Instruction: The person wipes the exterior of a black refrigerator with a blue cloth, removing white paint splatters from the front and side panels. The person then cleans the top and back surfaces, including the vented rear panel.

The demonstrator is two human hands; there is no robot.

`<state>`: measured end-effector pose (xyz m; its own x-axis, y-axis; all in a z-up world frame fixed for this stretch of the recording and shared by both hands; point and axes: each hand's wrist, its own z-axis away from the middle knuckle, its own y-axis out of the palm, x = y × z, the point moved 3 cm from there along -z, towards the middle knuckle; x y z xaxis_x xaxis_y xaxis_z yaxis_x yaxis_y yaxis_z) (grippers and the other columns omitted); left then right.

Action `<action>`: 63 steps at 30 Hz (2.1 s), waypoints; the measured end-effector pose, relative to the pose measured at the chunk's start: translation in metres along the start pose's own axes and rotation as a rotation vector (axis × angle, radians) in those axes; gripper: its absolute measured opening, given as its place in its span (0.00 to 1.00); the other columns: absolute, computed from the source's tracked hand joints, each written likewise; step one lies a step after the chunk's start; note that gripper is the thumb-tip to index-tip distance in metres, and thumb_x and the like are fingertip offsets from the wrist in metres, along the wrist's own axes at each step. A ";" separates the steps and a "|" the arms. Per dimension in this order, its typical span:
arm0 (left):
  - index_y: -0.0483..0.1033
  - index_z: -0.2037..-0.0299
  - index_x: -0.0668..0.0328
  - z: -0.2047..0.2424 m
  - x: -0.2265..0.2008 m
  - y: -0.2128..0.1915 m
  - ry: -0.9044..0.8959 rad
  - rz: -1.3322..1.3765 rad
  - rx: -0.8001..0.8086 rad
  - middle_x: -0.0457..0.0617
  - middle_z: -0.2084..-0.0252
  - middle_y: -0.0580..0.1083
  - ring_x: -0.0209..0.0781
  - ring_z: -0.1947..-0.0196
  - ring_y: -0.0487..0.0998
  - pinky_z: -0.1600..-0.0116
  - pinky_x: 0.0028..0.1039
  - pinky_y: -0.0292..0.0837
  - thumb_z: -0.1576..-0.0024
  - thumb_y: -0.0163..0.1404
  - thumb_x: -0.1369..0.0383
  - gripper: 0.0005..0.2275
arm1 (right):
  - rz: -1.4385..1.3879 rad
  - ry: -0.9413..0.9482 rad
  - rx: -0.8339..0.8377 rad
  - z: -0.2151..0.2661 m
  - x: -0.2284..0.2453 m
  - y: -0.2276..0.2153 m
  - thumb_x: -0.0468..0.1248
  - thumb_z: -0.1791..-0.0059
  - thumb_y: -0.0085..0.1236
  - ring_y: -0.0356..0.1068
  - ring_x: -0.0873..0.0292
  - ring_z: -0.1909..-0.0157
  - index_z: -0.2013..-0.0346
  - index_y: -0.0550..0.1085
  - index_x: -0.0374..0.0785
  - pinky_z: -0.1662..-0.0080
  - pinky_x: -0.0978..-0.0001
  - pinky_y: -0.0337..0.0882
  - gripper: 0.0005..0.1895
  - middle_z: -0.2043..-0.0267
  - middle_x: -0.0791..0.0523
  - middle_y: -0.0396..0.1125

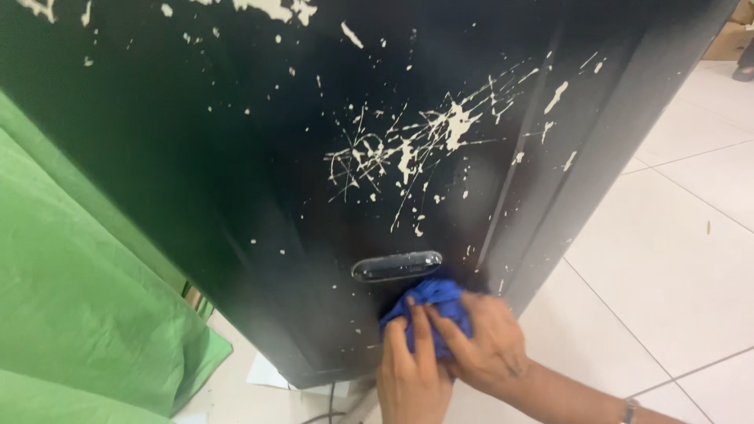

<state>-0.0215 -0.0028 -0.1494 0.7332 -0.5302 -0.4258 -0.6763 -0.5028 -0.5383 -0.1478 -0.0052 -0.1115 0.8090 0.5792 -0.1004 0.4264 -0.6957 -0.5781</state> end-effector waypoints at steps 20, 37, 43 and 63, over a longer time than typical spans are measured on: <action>0.63 0.40 0.73 0.066 0.044 0.083 0.013 -0.105 -0.132 0.79 0.45 0.60 0.80 0.49 0.70 0.47 0.54 0.71 0.49 0.53 0.71 0.26 | 0.101 -0.231 -0.164 0.067 -0.025 0.067 0.50 0.53 0.56 0.66 0.51 0.37 0.65 0.75 0.56 0.39 0.50 0.58 0.06 0.38 0.52 0.68; 0.75 0.43 0.54 -0.068 -0.074 0.013 0.145 0.157 -0.125 0.59 0.47 0.69 0.60 0.51 0.72 0.48 0.44 0.72 0.48 0.52 0.77 0.20 | 0.191 0.059 -0.527 0.009 -0.100 0.000 0.49 0.48 0.60 0.62 0.32 0.34 0.47 0.74 0.37 0.34 0.39 0.58 0.22 0.38 0.36 0.62; 0.78 0.48 0.52 -0.077 -0.093 0.016 0.149 0.087 -0.207 0.58 0.47 0.69 0.57 0.56 0.71 0.53 0.39 0.74 0.42 0.55 0.70 0.12 | -0.024 0.336 -0.774 0.019 -0.099 0.021 0.50 0.38 0.50 0.61 0.40 0.34 0.51 0.74 0.39 0.30 0.52 0.62 0.17 0.35 0.42 0.59; 0.69 0.44 0.66 0.166 0.069 0.125 -0.708 0.255 0.367 0.63 0.44 0.68 0.65 0.43 0.70 0.41 0.46 0.69 0.54 0.47 0.83 0.24 | -0.133 0.441 0.148 0.293 0.044 0.178 0.38 0.63 0.63 0.58 0.36 0.37 0.46 0.70 0.41 0.44 0.43 0.60 0.30 0.37 0.39 0.57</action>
<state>-0.0440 0.0110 -0.3665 0.5156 0.0178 -0.8567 -0.8510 -0.1061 -0.5144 -0.1553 0.0208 -0.4564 0.8591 0.4019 0.3169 0.5020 -0.5414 -0.6745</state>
